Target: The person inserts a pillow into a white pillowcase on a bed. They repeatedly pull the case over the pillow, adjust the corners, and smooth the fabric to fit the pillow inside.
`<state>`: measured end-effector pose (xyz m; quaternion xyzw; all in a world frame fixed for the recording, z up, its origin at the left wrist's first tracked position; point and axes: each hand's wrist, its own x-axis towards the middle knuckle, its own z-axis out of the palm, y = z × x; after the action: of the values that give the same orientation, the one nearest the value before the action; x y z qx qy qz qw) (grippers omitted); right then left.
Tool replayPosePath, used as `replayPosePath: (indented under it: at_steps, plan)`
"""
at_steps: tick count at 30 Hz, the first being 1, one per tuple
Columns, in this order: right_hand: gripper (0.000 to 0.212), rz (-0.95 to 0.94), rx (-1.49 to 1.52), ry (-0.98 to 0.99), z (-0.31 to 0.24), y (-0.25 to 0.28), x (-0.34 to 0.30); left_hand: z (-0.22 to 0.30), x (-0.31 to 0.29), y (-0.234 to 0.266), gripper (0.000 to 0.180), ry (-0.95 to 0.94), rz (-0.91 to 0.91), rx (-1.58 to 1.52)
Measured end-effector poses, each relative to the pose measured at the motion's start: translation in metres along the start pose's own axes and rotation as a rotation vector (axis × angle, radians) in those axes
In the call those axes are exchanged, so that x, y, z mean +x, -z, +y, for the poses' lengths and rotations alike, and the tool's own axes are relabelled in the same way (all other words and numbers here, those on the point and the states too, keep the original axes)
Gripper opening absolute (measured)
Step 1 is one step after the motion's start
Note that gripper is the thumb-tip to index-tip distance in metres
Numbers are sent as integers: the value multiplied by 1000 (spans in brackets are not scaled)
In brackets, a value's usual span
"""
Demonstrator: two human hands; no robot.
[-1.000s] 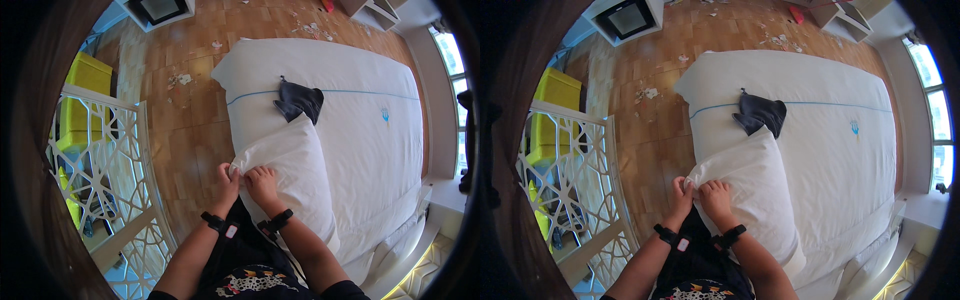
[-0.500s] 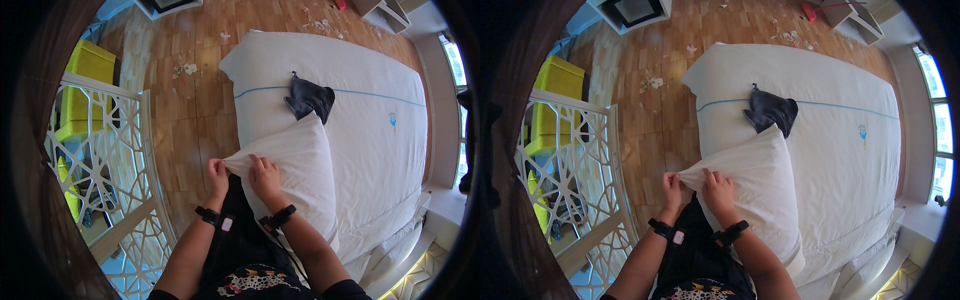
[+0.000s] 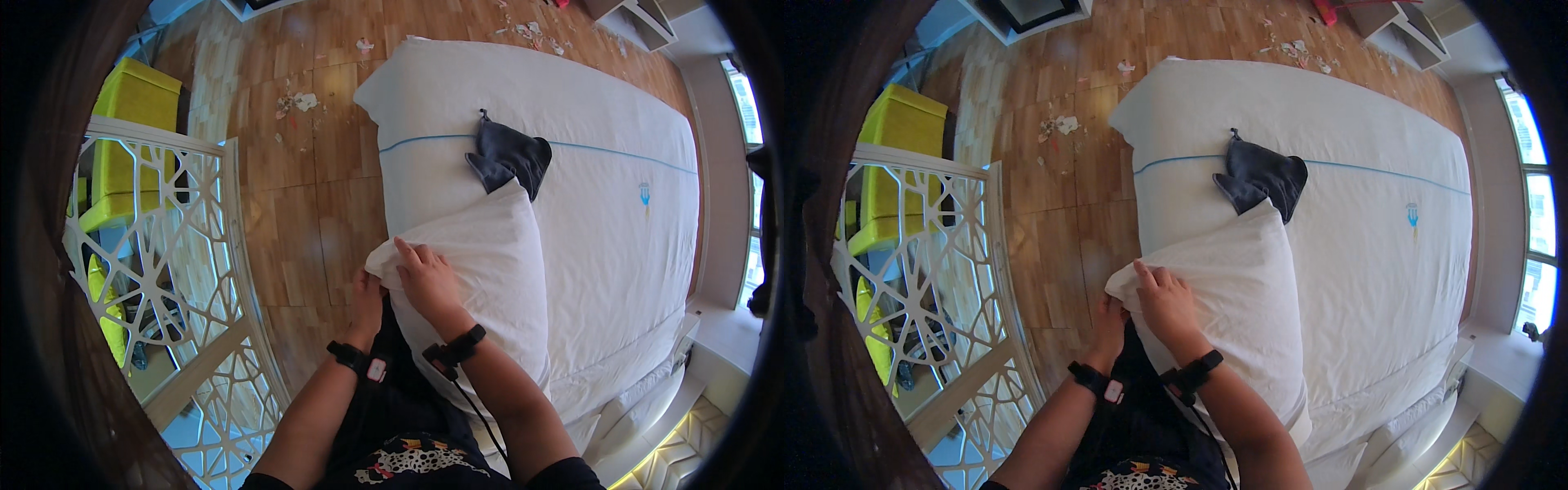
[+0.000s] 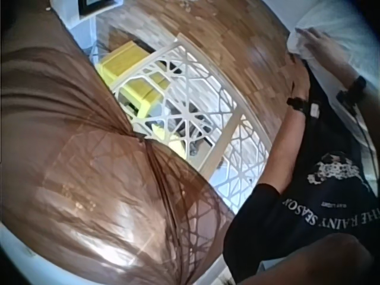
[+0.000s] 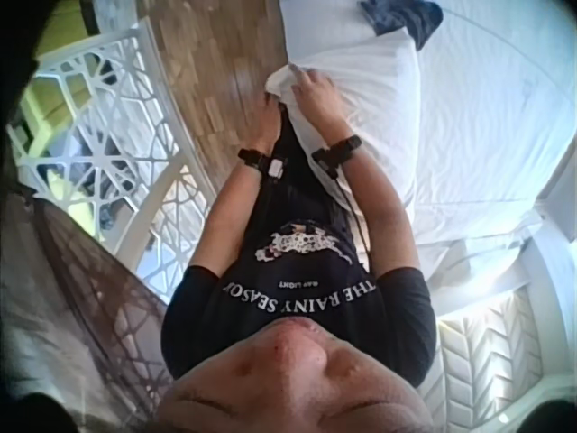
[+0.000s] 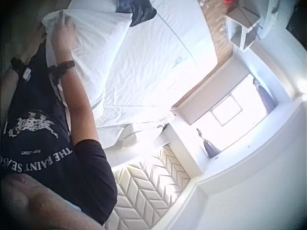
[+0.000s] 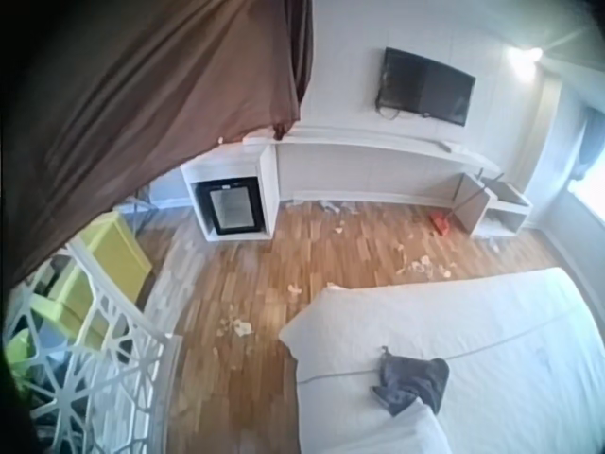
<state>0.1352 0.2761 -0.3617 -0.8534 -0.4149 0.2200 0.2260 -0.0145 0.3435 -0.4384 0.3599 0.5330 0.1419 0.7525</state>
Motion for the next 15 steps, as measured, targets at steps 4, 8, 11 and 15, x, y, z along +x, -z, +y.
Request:
replayPosePath:
  at_steps: [4, 8, 11, 15]
  plan:
    - [40, 30, -81, -37, 22, -15, 15, -6, 25, 2, 25, 111, -31, -219]
    - [35, -29, -13, -104, 33, -12, 25, 4, 28, -3, 26, 145, -85, -92]
    - [38, -22, 43, -45, 27, 2, 27, 32, 19, -21, 27, -13, -101, 400]
    - [40, -63, 82, -39, 19, 23, 18, -7, 43, -13, 34, -66, -157, 381]
